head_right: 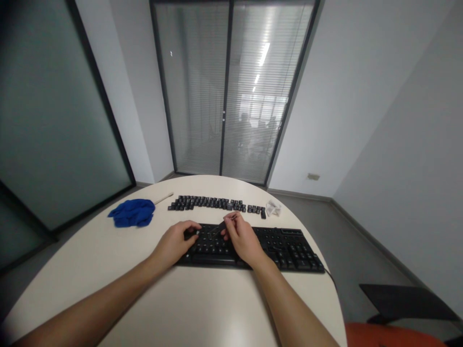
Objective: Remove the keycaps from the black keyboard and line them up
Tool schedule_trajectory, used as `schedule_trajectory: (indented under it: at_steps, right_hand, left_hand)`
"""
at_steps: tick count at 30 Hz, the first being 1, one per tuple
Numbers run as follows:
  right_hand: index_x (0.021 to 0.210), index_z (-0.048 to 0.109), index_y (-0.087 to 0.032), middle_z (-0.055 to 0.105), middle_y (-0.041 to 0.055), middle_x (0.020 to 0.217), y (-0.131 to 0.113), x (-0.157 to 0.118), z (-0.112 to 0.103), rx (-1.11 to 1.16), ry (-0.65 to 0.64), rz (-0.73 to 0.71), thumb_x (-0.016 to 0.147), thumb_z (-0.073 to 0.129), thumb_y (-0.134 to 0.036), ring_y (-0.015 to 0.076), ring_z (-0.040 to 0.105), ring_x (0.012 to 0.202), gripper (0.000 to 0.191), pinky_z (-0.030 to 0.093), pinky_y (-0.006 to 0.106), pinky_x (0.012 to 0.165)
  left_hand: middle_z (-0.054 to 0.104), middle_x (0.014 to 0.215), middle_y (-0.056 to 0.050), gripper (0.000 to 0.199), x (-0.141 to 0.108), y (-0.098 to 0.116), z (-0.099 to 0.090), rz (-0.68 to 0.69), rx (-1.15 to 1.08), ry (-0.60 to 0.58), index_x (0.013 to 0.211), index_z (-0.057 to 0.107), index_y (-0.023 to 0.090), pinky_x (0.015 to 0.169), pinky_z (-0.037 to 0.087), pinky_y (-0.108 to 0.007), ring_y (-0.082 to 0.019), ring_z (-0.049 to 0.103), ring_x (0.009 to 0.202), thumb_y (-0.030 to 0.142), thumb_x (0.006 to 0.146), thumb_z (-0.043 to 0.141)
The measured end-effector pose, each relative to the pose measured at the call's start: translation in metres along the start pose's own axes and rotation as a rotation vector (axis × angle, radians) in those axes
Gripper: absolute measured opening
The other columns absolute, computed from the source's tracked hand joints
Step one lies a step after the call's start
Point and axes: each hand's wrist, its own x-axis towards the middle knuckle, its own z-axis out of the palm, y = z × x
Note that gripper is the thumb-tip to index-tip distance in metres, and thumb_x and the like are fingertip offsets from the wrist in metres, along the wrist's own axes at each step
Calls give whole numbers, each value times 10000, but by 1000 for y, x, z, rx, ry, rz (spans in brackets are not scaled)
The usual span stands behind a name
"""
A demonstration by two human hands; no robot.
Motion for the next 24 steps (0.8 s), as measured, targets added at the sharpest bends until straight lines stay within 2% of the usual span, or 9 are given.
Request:
schedule_trajectory:
  at_steps: [10,18,22,24]
  right_hand:
    - [979,471,-229,676,-4,702,0,0,0,15,-5,0,971,404,-511,165,649,608,289,489,296,651]
    - [976,475,-229,672,-4,709,1,0,0,13,-13,-16,978,398,-489,158,647,611,271,486,288,644]
    - [980,476,-228,671,-6,706,2,0,1,18,-21,-10,973,401,-497,159,646,605,279,484,285,634]
    - [980,476,-228,670,-8,700,0,0,1,17,-21,-7,970,399,-506,162,645,606,289,484,286,633]
  left_hand:
    - [699,946,-25,232,9,-20,-2,10,-33,70,966,688,221,854,470,-330,-210,629,916,112,772,624]
    - [709,991,-25,190,6,-19,0,78,-29,96,959,700,232,888,473,-357,-218,629,940,152,804,623]
    - [702,1086,-41,307,13,-19,-8,56,-91,165,1126,666,232,909,484,-366,-208,638,938,191,830,596]
    - [693,1119,-50,295,21,-21,-15,50,-106,214,1128,670,225,869,503,-357,-209,643,931,222,851,568]
